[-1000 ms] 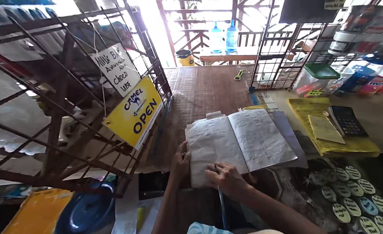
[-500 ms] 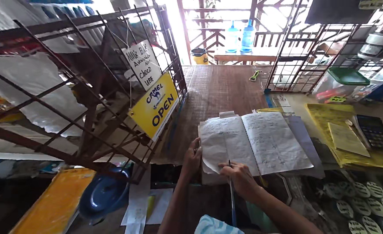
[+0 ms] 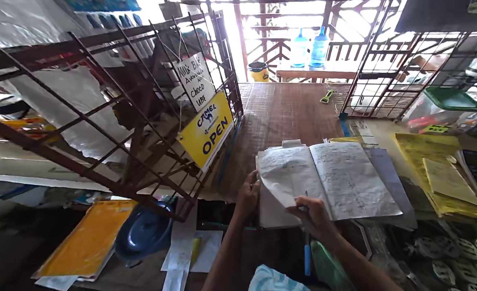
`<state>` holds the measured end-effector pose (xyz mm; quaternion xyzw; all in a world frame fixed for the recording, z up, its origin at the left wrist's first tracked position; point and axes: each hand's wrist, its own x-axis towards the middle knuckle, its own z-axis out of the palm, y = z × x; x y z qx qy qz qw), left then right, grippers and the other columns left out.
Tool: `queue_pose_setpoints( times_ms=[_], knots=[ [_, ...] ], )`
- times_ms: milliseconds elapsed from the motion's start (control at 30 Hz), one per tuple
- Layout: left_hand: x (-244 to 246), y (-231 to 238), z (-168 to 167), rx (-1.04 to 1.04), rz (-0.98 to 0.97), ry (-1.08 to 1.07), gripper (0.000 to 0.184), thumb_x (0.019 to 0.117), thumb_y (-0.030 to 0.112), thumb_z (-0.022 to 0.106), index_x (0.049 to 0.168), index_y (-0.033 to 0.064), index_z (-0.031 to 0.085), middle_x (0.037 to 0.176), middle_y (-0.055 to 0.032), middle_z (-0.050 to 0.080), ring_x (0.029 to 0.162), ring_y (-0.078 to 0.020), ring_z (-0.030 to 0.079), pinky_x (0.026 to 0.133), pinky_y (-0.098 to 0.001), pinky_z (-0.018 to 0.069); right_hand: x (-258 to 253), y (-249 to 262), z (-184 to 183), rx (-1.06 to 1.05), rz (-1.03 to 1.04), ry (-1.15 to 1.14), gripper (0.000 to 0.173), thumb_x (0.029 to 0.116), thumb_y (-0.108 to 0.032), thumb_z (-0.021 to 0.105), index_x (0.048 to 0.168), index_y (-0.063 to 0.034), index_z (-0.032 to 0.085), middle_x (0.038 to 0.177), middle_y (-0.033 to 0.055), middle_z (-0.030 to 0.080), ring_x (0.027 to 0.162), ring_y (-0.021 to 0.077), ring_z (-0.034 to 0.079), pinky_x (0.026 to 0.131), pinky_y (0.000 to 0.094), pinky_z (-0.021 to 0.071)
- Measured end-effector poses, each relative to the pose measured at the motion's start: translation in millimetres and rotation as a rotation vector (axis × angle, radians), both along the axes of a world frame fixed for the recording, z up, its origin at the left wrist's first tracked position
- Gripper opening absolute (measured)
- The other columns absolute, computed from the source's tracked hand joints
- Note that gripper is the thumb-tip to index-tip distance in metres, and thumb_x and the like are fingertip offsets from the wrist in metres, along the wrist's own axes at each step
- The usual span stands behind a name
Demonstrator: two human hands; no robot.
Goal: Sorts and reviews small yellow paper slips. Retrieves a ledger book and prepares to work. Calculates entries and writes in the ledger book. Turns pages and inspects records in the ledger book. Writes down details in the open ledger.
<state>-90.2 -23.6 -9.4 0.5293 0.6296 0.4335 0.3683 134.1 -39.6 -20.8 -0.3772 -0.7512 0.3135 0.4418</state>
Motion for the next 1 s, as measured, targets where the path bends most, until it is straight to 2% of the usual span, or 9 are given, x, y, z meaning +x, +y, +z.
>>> queue_pose_setpoints(
  times_ms=[33,167,267,400,467,567,700,867,1000],
  knots=[
    [0.4,-0.1,1.3,-0.014,0.000,0.007,0.044,0.1076,0.011,0.044,0.151,0.0012,0.042,0.140,-0.0206,0.057,0.111,-0.0202,0.065,0.095,-0.0365,0.0531,7.5,0.1,2.1,0.028,-0.052,0.071,0.027,0.0903,-0.024,0.073,0.079,0.0008,0.071,0.077,0.0076,0.071,0.072,0.0088,0.067,0.069,0.0261,0.0560],
    [1.6,-0.7,5.1,-0.076,0.012,0.030,0.046,0.1072,0.013,0.047,0.152,0.0053,0.041,0.122,-0.0196,0.065,0.089,-0.0179,0.067,0.082,-0.0359,0.0550,57.3,-2.8,18.6,0.169,-0.317,0.217,0.017,0.0904,-0.010,0.067,0.082,0.0051,0.069,0.080,0.0026,0.070,0.078,-0.0050,0.064,0.077,0.0128,0.0529],
    [1.0,-0.6,4.7,-0.076,0.009,0.030,0.046,0.1063,0.013,0.047,0.152,0.0056,0.042,0.117,-0.0177,0.066,0.085,-0.0161,0.066,0.080,-0.0344,0.0550,102.1,-11.9,31.6,0.190,-0.569,0.191,0.019,0.0921,-0.005,0.065,0.084,0.0128,0.064,0.077,0.0043,0.065,0.075,-0.0066,0.059,0.074,0.0118,0.0506],
    [-0.3,1.1,0.6,-0.070,0.004,0.025,0.049,0.1048,0.013,0.050,0.152,0.0060,0.041,0.104,-0.0149,0.067,0.077,-0.0148,0.065,0.076,-0.0338,0.0549,149.5,-21.2,34.8,0.092,-0.821,0.175,0.021,0.0947,-0.005,0.062,0.088,0.0146,0.060,0.071,-0.0012,0.055,0.066,-0.0116,0.050,0.067,0.0086,0.0452],
    [-0.8,1.2,-0.5,-0.061,0.003,0.038,0.049,0.1042,0.011,0.049,0.152,0.0059,0.041,0.106,-0.0155,0.067,0.078,-0.0151,0.064,0.076,-0.0343,0.0548,165.3,-23.0,26.7,0.075,-0.849,0.166,0.019,0.0942,-0.005,0.062,0.086,0.0116,0.059,0.068,-0.0044,0.050,0.063,-0.0143,0.047,0.064,0.0053,0.0414],
    [-1.3,1.2,-1.3,-0.048,-0.009,0.025,0.048,0.1040,0.008,0.046,0.152,0.0046,0.041,0.121,-0.0192,0.065,0.088,-0.0181,0.067,0.082,-0.0361,0.0558,178.4,-25.2,7.5,0.079,-0.861,0.103,0.023,0.0945,-0.005,0.064,0.083,0.0144,0.058,0.068,0.0015,0.050,0.064,-0.0111,0.044,0.063,0.0064,0.0381],
    [-1.3,1.9,-2.0,-0.063,-0.008,0.016,0.049,0.1043,0.008,0.046,0.153,0.0050,0.040,0.120,-0.0199,0.065,0.089,-0.0199,0.068,0.082,-0.0375,0.0558,185.6,-26.9,-11.9,0.073,-0.874,0.034,0.027,0.0946,-0.010,0.064,0.087,0.0163,0.061,0.072,0.0100,0.057,0.068,-0.0056,0.050,0.067,0.0104,0.0417],
    [0.2,1.7,0.9,-0.064,-0.011,0.030,0.049,0.1041,0.006,0.045,0.153,0.0057,0.040,0.124,-0.0202,0.064,0.089,-0.0189,0.067,0.082,-0.0367,0.0554,185.8,-26.5,-12.4,0.054,-0.905,-0.003,0.027,0.0959,-0.010,0.064,0.089,0.0160,0.061,0.072,0.0115,0.057,0.068,-0.0030,0.049,0.067,0.0127,0.0404],
    [-1.3,1.4,-2.7,-0.002,-0.048,0.057,0.039,0.1040,0.004,0.043,0.141,0.0046,0.056,0.132,-0.0138,0.063,0.093,-0.0115,0.065,0.084,-0.0304,0.0529,189.1,-24.5,-15.1,0.091,-0.911,-0.022,0.028,0.0947,-0.012,0.064,0.087,0.0153,0.062,0.071,0.0126,0.058,0.067,-0.0008,0.051,0.067,0.0146,0.0420]
  ],
)
